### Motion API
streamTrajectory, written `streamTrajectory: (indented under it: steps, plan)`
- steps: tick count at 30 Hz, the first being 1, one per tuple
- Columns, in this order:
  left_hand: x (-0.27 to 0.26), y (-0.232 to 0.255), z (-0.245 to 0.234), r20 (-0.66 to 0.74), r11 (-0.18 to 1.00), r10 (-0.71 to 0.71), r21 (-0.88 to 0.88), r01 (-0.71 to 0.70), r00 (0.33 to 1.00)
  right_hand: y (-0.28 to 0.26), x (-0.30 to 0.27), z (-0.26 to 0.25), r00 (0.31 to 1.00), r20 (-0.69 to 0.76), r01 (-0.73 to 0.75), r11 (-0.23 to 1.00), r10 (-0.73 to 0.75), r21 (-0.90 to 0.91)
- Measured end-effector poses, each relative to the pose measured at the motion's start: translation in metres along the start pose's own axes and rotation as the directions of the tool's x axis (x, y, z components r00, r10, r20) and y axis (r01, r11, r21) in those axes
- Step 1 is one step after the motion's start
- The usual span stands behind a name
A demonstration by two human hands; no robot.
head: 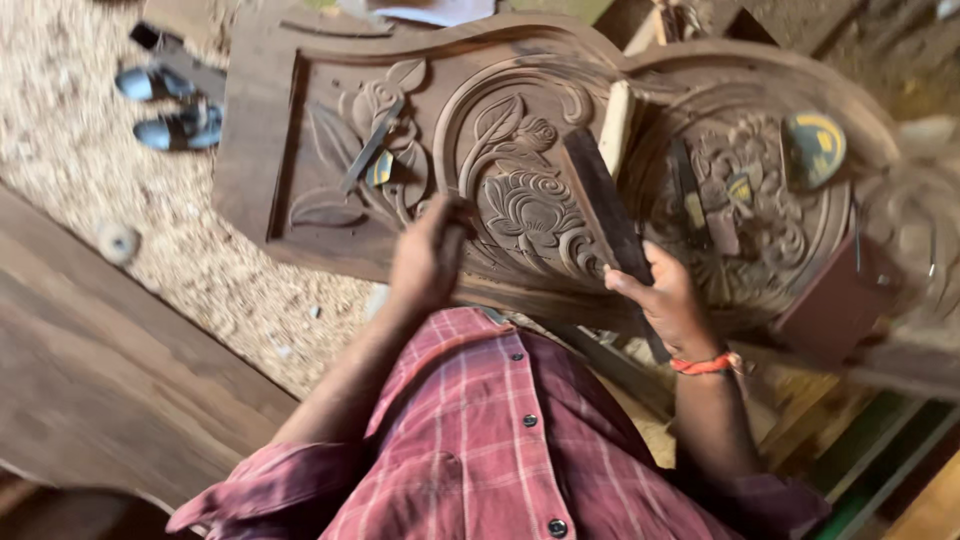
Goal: The person carves a floral design into a large wooden panel using a chisel and a wooden mallet. They repeatedly strike the chisel to shape the wood and occasionally brush away sawdust with their hand.
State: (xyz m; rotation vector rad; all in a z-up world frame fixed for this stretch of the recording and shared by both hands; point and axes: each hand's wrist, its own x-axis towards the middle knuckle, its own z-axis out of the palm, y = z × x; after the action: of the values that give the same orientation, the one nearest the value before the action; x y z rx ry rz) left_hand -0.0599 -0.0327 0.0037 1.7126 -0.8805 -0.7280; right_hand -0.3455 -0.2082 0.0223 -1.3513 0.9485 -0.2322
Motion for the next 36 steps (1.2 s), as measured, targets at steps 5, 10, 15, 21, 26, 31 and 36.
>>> streamTrajectory:
  steps: [5,10,15,21,26,31,36]
  plan:
    - [0.014,0.019,0.051,0.492,0.884,0.406,0.004,-0.468,0.77,0.005,-0.052,0.003,0.959,-0.282,-0.025,1.0,0.025,0.005]
    - [0.016,0.003,0.071,0.744,0.765,0.252,0.238,-0.598,0.619,-0.005,-0.113,0.051,0.827,-0.555,0.005,0.984,0.095,0.176]
    - [0.021,-0.03,0.053,0.691,0.756,0.392,0.135,-0.641,0.607,-0.007,-0.15,0.121,0.696,-0.697,-0.005,0.972,0.17,0.233]
    - [0.022,-0.03,0.044,0.696,0.825,0.36,0.074,-0.561,0.621,-0.002,-0.168,0.187,0.584,-0.769,0.005,0.947,0.258,0.322]
    - [0.02,-0.022,0.045,0.659,0.819,0.4,0.056,-0.571,0.637,-0.004,-0.168,0.203,0.481,-0.845,0.02,0.961,0.233,0.277]
    - [0.026,-0.031,0.047,0.616,0.836,0.419,0.025,-0.548,0.667,0.003,-0.163,0.207,0.414,-0.9,0.187,0.954,0.138,0.232]
    - [0.03,-0.035,0.044,0.622,0.824,0.447,-0.007,-0.566,0.643,0.011,-0.112,0.243,0.295,-0.914,0.076,0.947,0.277,0.311]
